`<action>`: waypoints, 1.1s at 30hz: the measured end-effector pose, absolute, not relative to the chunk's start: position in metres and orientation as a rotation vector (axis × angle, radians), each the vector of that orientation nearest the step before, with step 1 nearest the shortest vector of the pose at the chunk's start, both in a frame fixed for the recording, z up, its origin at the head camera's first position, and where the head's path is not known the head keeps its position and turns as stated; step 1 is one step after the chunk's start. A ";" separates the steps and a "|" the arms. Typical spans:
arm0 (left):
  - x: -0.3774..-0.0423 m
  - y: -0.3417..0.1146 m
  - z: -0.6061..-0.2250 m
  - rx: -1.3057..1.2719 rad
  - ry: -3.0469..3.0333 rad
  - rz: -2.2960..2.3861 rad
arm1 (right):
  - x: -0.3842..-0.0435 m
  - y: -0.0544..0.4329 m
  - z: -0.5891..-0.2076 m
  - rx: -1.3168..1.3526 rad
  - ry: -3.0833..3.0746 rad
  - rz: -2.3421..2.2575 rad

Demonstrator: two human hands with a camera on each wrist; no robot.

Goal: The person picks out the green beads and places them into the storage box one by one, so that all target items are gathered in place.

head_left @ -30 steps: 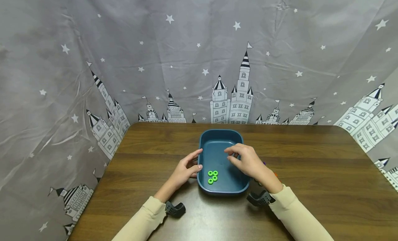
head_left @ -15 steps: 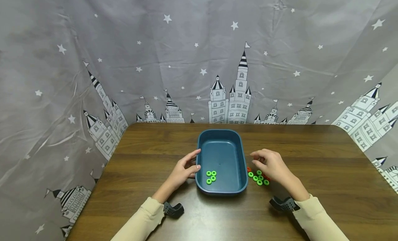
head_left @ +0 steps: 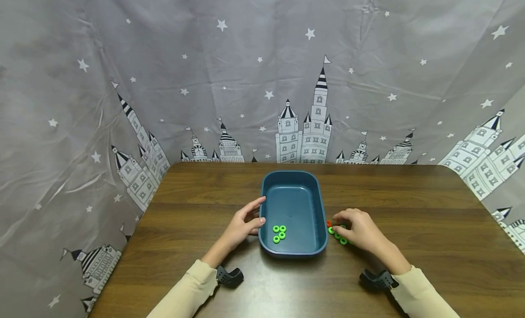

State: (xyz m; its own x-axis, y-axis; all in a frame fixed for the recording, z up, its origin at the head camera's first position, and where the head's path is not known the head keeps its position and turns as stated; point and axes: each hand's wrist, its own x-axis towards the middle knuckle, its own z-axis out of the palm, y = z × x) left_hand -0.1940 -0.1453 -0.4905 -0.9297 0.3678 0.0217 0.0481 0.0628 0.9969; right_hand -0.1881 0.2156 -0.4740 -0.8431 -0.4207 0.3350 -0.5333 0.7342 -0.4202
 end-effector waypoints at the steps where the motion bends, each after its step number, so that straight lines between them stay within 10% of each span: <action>1: -0.194 -0.145 -0.490 0.421 2.102 1.957 | -0.188 0.215 -0.475 0.771 -2.711 0.754; 33: -0.193 -0.145 -0.490 0.433 2.107 1.959 | -0.184 0.209 -0.484 0.815 -2.711 0.677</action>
